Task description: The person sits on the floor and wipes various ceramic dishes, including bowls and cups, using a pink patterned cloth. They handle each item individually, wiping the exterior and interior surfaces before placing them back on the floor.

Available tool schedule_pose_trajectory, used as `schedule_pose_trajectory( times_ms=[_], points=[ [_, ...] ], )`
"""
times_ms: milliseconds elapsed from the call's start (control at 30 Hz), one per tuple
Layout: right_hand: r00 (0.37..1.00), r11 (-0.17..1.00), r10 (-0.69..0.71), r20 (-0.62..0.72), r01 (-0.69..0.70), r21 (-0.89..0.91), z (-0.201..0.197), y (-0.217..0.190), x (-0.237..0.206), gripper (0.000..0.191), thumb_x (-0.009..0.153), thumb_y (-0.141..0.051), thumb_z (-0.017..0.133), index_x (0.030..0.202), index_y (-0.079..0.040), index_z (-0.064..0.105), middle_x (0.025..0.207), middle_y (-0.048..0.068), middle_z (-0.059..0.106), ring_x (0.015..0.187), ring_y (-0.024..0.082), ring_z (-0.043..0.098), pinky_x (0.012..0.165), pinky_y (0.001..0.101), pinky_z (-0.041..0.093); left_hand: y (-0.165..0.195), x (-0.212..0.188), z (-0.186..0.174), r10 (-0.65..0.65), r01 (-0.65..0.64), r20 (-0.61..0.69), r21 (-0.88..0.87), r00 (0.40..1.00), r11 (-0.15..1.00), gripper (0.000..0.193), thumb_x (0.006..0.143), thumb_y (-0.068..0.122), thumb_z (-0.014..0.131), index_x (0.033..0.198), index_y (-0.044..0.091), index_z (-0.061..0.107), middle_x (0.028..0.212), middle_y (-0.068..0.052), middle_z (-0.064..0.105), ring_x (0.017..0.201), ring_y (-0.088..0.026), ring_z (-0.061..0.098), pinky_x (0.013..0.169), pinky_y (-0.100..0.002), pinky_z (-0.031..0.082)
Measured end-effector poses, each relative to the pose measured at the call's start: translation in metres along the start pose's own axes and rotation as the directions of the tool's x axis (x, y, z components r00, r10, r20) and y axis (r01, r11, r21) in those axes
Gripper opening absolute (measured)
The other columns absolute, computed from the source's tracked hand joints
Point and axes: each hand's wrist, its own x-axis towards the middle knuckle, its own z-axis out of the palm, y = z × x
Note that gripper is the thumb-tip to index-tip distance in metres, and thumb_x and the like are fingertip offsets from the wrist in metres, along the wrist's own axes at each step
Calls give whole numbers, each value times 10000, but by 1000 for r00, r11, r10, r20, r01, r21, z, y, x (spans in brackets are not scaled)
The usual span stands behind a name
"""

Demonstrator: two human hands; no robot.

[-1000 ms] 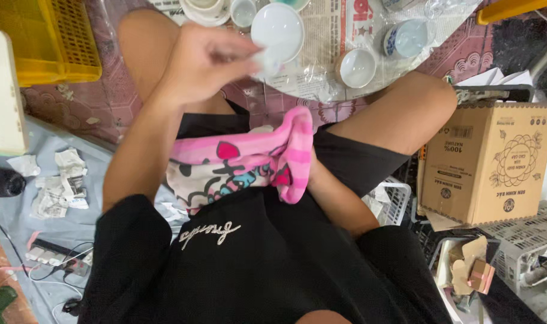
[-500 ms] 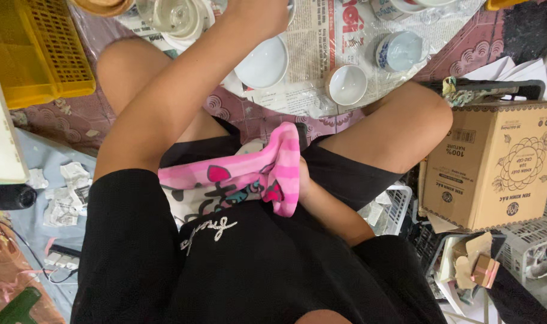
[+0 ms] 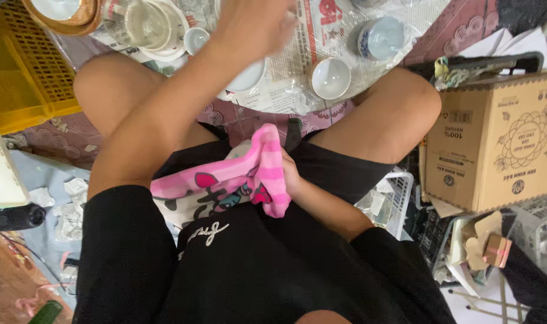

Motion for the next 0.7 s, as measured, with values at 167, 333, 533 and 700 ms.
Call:
schedule_pose_trajectory(
  times_ms=[167, 333, 533, 700],
  points=[
    [996, 1000, -20, 89, 19, 11, 11, 3, 5, 388, 1004, -238, 566, 1290, 25, 567, 1096, 179, 702, 944, 287, 721, 851, 412, 599, 91, -4, 34, 166, -157, 148, -76, 975, 985, 883, 540, 311, 941, 1294, 44, 568, 1276, -192, 596, 1159, -382, 585, 873, -467, 521],
    [994, 999, -46, 97, 43, 26, -5, 11, 15, 339, 1020, -248, 557, 1221, 24, 579, 1059, 189, 722, 938, 302, 732, 854, 414, 604, 101, -2, 70, 64, -110, 362, 107, 930, 988, 989, 575, 144, 932, 1457, 78, 488, 1323, -133, 565, 1165, -336, 606, 889, -462, 524],
    [992, 989, -97, -83, 86, -122, -18, 8, 25, 394, 986, -225, 554, 1323, -22, 583, 1200, 104, 694, 1076, 214, 697, 965, 368, 576, 99, 4, 38, 271, -273, 45, 39, 961, 961, 1042, 394, 419, 953, 1279, 59, 537, 1181, -203, 545, 1074, -375, 602, 814, -485, 511],
    [992, 978, -123, 38, 128, -163, -11, -3, 27, 367, 1011, -265, 538, 1270, -10, 586, 1100, 160, 700, 966, 276, 716, 878, 393, 596, 110, -33, -56, 105, -65, 57, -481, 993, 874, 815, 687, 248, 928, 1372, 65, 527, 1271, -139, 532, 1185, -317, 604, 962, -427, 527]
  ],
)
